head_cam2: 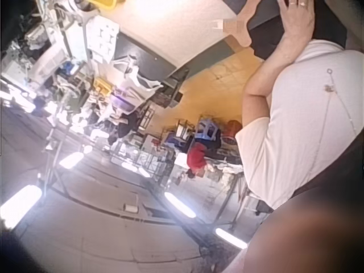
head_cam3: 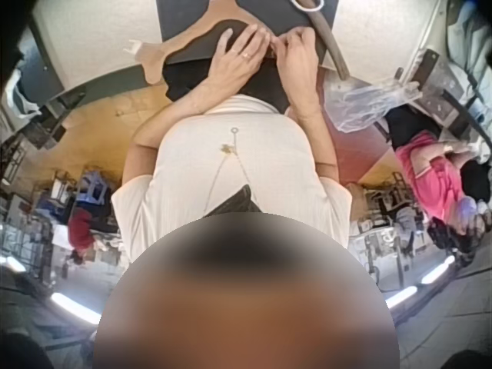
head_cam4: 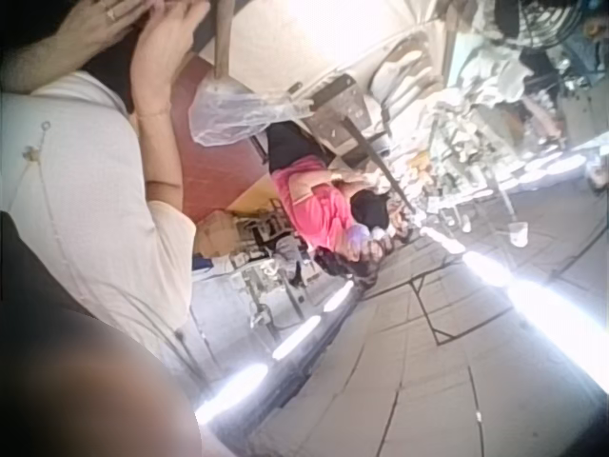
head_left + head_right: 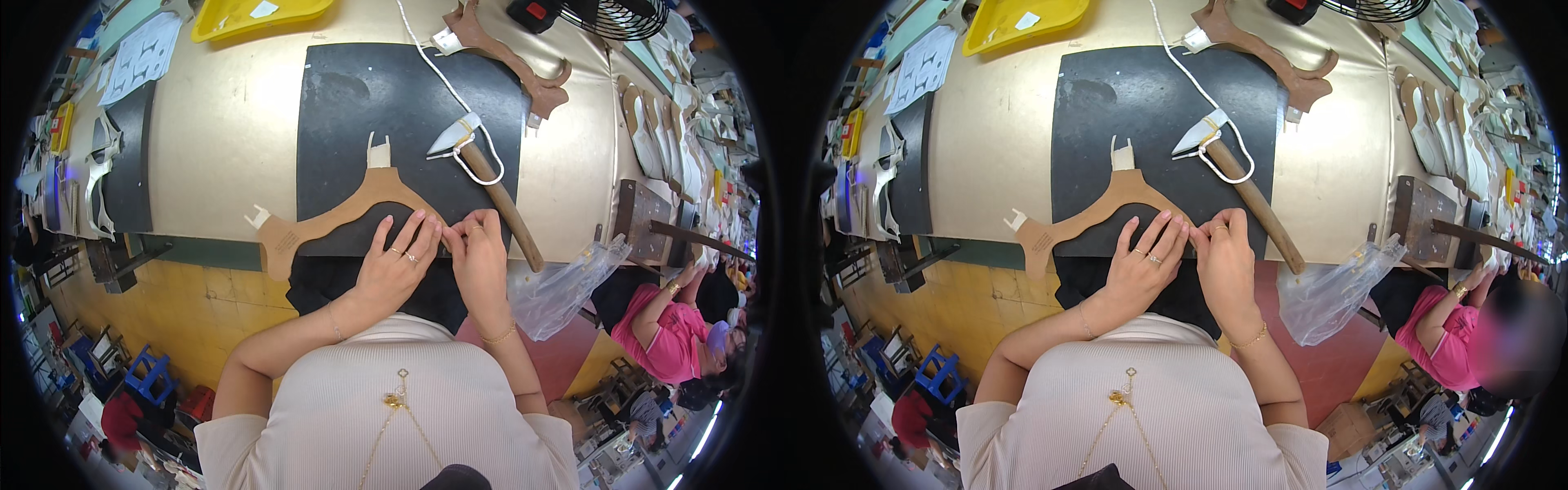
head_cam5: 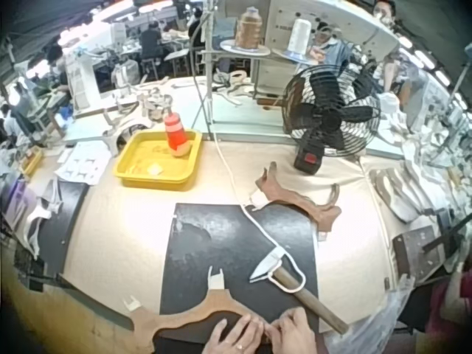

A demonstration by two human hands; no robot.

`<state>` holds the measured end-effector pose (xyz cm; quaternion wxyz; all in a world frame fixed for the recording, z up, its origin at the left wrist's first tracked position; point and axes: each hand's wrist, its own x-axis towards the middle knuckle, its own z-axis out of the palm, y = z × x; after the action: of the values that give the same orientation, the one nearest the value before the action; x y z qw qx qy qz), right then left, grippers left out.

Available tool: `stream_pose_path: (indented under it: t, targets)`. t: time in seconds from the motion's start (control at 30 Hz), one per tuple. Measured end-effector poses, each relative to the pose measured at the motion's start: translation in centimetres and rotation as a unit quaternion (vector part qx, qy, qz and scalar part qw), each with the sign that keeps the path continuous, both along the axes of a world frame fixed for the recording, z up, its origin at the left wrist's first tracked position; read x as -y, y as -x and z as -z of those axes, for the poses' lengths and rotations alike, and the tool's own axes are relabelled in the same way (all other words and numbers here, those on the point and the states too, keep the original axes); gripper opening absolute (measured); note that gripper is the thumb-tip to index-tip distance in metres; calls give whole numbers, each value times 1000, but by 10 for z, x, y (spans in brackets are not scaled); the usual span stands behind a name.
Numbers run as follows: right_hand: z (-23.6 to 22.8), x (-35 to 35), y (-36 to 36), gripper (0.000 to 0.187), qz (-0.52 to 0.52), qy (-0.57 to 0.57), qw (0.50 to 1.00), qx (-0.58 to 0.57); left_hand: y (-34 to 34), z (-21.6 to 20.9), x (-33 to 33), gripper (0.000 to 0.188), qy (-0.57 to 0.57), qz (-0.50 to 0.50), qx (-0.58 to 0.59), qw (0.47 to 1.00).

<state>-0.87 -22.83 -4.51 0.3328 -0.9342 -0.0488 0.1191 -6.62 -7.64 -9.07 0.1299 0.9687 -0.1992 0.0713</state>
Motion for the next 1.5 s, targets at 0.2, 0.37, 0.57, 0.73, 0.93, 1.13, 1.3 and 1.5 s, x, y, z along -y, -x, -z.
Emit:
stream_pose_path:
  t: [0.2,0.37,0.57,0.73,0.93,1.13,1.3,1.5]
  targets:
    - [-10,11,9,16,31,-77,995,-56,1,-2,0,61,-6,4,-8,1000]
    - [-6,11,10,15,43,-85,995,-42,3,-1,0,66,-10,1,-15,1000]
    - [-10,9,8,16,48,-53,996,-56,2,-4,2,67,-15,-5,-16,1000]
    - [-7,7,7,17,33,-12,998,-52,3,-4,3,67,-19,-8,-24,999]
    - [2,11,18,17,-39,113,993,17,8,5,0,72,-20,13,-42,999]
    - [8,6,26,20,-9,157,986,49,1,9,-3,80,-44,28,-9,999]
    - [7,13,28,23,61,96,990,83,4,14,-5,83,-89,37,-27,995]
    - [9,19,27,23,37,82,995,34,4,22,-11,84,-89,51,0,995]
